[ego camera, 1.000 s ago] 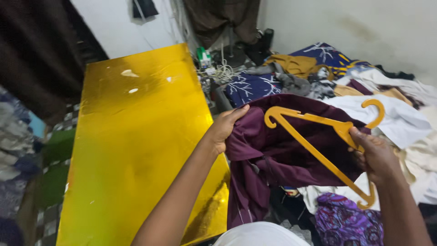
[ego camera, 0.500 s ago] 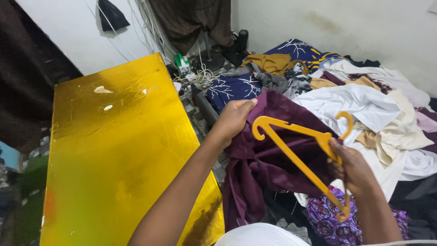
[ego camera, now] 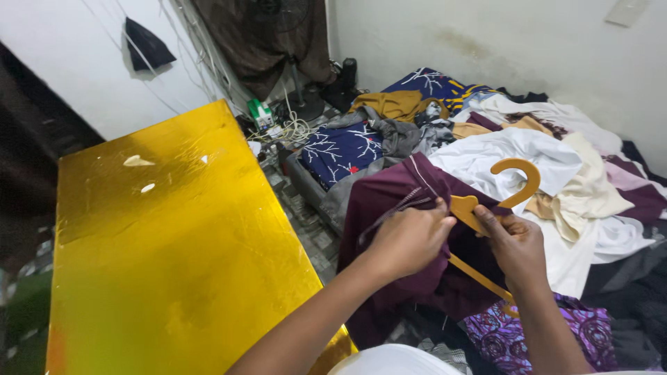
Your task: The person hangs a shirt by inserting a hanger through the neck and then places the hanger onto a closet rod.
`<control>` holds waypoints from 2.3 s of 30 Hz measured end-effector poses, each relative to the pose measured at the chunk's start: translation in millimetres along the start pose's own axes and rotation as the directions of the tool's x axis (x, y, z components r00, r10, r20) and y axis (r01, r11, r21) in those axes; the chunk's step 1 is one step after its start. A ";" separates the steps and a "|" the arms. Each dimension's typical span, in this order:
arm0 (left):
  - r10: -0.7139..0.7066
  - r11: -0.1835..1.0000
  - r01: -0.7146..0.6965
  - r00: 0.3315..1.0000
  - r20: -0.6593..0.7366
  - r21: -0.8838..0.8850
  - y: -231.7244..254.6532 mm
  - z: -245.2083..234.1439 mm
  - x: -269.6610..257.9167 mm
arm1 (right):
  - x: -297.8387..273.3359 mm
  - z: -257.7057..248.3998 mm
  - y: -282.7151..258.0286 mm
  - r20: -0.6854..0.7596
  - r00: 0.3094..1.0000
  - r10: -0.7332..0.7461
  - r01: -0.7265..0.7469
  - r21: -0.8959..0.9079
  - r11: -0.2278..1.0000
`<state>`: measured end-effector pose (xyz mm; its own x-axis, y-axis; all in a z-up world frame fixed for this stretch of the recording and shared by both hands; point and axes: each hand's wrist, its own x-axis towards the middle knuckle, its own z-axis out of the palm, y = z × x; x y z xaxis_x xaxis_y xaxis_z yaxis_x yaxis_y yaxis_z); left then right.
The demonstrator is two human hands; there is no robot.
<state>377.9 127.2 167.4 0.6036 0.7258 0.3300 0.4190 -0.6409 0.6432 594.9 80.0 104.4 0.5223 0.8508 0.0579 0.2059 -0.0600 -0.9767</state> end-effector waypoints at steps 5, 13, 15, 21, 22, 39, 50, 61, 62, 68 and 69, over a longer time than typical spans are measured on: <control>-0.203 0.978 0.207 0.949 -0.243 -0.008 3.9 -47.7 -4.7 | -10.7 -11.9 -11.1 -0.040 0.992 -0.120 0.114 -0.127 0.985; 0.073 0.944 0.022 0.959 -0.275 0.329 -17.9 -52.4 -6.5 | -28.9 -3.0 -44.5 0.054 0.899 -0.434 0.431 -0.282 0.857; 0.111 0.936 -0.025 0.967 -0.228 0.351 -35.2 -40.7 -14.5 | -28.2 -9.9 -48.5 0.022 0.925 -0.379 0.362 -0.347 0.865; -0.333 0.942 0.332 0.943 0.002 0.050 -87.0 -47.9 -33.0 | -25.7 -34.9 -51.7 0.066 0.939 -0.336 0.316 -0.545 0.777; -0.329 0.942 0.331 0.944 0.033 -0.064 -94.2 -49.2 -33.8 | -27.3 -38.4 -54.9 0.072 0.955 -0.288 0.274 -0.587 0.762; 0.069 0.531 0.375 0.875 0.480 -0.760 -101.4 -84.6 -49.6 | 24.5 -58.6 -23.2 0.304 0.952 -0.017 0.038 -0.064 0.997; -0.617 -0.146 0.018 0.780 0.105 -0.989 -69.9 -109.2 -64.0 | -36.2 65.3 -24.8 0.646 0.734 0.209 -0.402 0.165 0.901; -0.638 -0.248 0.008 0.751 0.170 -0.969 -95.5 -100.4 -97.7 | -62.8 124.8 -41.2 0.842 0.432 0.322 -0.338 -0.180 0.924; -0.573 -0.286 0.040 0.793 0.205 -0.957 -98.2 -98.7 -101.4 | -61.8 126.8 -39.9 0.836 0.434 0.334 -0.300 -0.216 0.929; -0.381 -0.382 0.132 0.879 0.286 -0.915 -89.3 -102.2 -121.4 | -62.5 135.1 -35.3 0.806 0.452 0.382 -0.340 -0.240 0.909; -0.319 -0.406 0.157 0.899 0.301 -0.900 -87.4 -103.1 -122.9 | -63.9 136.8 -34.4 0.804 0.453 0.385 -0.377 -0.218 0.900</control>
<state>197.1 119.9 141.8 0.6126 0.7817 -0.1168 -0.6860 0.5993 0.4127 441.2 99.1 106.1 -0.3495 0.7824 -0.5155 0.1688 -0.4886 -0.8560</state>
